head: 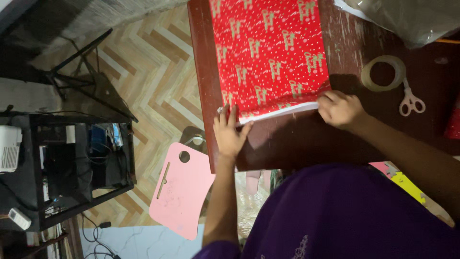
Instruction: The person wraps a rectangular item in red Christmas-themed paper on a wooden table. They use scissors to cut clear tape and apply it to secure the paper folds, then smooth the edges.
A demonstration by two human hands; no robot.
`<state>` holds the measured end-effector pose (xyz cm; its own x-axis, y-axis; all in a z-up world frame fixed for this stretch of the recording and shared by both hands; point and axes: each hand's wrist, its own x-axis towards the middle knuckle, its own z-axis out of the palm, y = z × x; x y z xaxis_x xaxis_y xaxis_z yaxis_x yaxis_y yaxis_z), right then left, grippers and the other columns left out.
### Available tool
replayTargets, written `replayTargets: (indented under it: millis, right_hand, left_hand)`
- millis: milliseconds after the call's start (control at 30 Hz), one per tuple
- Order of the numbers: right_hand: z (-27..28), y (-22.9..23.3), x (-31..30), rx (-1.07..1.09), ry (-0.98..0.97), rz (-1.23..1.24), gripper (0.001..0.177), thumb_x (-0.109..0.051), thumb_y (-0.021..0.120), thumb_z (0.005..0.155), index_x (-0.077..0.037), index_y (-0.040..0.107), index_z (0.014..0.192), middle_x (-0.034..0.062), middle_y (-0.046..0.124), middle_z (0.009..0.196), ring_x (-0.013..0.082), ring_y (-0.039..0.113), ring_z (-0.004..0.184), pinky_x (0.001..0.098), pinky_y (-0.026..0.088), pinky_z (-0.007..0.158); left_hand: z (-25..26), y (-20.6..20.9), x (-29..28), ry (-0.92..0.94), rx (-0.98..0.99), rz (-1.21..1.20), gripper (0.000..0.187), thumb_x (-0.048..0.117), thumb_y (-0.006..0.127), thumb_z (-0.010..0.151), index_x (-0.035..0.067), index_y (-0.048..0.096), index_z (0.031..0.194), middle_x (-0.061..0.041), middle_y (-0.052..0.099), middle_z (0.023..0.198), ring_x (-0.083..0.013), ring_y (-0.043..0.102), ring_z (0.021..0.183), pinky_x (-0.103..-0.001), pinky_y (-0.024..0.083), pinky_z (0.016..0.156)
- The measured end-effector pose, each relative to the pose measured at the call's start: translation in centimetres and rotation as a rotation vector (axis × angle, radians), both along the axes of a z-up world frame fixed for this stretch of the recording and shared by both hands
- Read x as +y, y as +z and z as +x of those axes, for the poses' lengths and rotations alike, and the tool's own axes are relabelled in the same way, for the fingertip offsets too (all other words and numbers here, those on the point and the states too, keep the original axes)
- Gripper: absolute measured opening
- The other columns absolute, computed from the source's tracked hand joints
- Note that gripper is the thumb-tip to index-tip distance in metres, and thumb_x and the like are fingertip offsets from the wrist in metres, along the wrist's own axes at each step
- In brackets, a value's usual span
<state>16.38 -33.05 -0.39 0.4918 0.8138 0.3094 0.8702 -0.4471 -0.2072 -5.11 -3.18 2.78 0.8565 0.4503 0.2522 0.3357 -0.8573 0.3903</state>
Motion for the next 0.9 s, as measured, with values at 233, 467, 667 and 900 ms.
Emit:
replayTargets:
  millis: [233,467,667,900]
  right_hand:
    - [-2.0,3.4,-0.3,-0.089,0.019,0.159,0.004,-0.007,0.068,0.093,-0.004,0.065,0.094,0.0125,0.066,0.093,0.0283,0.067,0.081,0.0395,0.058,0.068]
    - [-3.3,5.5,-0.3,-0.023,0.015,0.273,0.006,-0.003,0.067,0.094,-0.001,0.068,0.100,0.0134,0.071,0.112,0.0301,0.071,0.099,0.0384,0.059,0.084]
    - [-3.0,4.1,-1.1,0.110,-0.022,0.258,0.007,-0.009,0.069,0.098,-0.007,0.070,0.105,0.0093,0.070,0.110,0.0292,0.070,0.100,0.0403,0.058,0.081]
    - [-1.6,4.2,-1.3,0.151,0.023,0.134,0.010,-0.011,0.070,0.095,-0.012,0.073,0.105,0.0074,0.069,0.100,0.0282,0.069,0.093,0.0414,0.057,0.075]
  left_hand:
    - [-2.9,1.3,-5.9,0.203,-0.191,-0.171,0.084,0.042,0.091,0.073,0.006,0.058,0.141,-0.020,0.053,0.142,-0.0404,0.051,0.122,-0.049,0.045,0.104]
    - [-3.6,-1.2,-7.2,0.324,-0.340,-0.292,0.067,0.013,0.083,0.083,0.006,0.058,0.145,-0.021,0.049,0.148,-0.0381,0.052,0.127,-0.045,0.048,0.107]
    - [-4.2,-2.7,-5.6,0.379,-0.281,-0.212,0.066,-0.006,0.070,0.075,0.012,0.067,0.139,-0.014,0.063,0.146,-0.0358,0.061,0.122,-0.039,0.050,0.109]
    - [-2.7,-2.0,-4.2,0.018,-0.024,0.192,0.050,0.009,0.067,0.082,0.010,0.068,0.132,-0.013,0.062,0.142,-0.0419,0.051,0.138,-0.055,0.041,0.114]
